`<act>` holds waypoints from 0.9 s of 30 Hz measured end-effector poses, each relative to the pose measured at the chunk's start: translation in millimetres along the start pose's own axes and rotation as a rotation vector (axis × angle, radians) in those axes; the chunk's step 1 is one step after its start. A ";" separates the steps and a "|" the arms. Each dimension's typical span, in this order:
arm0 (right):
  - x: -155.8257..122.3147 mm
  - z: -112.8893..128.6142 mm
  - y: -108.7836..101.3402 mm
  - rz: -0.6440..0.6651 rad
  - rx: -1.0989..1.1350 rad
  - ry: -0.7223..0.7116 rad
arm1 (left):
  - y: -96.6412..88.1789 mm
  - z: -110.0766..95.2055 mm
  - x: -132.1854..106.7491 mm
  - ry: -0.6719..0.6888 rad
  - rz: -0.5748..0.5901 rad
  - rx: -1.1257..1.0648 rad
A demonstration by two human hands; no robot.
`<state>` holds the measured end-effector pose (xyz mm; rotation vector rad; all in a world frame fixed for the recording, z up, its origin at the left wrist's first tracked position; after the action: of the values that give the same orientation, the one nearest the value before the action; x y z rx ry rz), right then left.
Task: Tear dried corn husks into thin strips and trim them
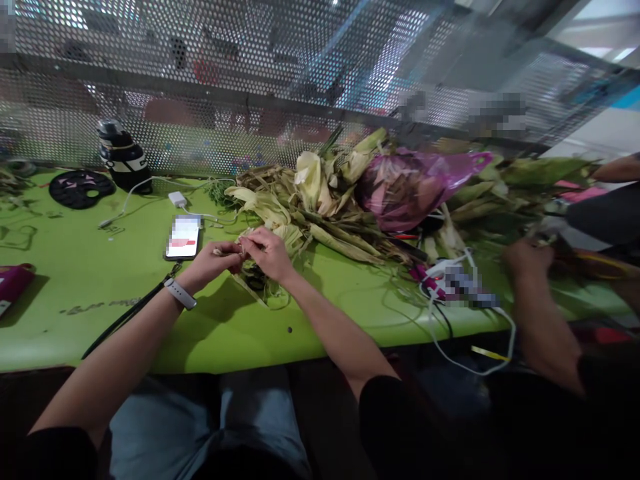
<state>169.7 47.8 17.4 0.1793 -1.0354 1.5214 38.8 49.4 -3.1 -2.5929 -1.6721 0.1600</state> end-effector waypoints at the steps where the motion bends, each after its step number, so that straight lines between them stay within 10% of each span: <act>1: -0.1 1.0 -2.2 -0.042 -0.021 0.005 | 0.2 -0.3 -0.3 -0.003 0.000 0.000; 27: -6.1 -15.2 -1.4 -0.126 -0.174 0.212 | 5.5 17.0 1.0 -0.159 -0.049 -0.354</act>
<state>179.1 53.5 5.2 -0.0376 -0.9626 1.2992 42.2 47.8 -20.6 -2.8496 -1.9783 0.0757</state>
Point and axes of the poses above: each hand's wrist, its own x-axis towards the middle knuckle, its own y-axis out of the palm, z = x × y, the point moved 6 cm from there along x, towards the middle knuckle, and after that the axes turned 6 degrees about -y, right-handed, at the moved point
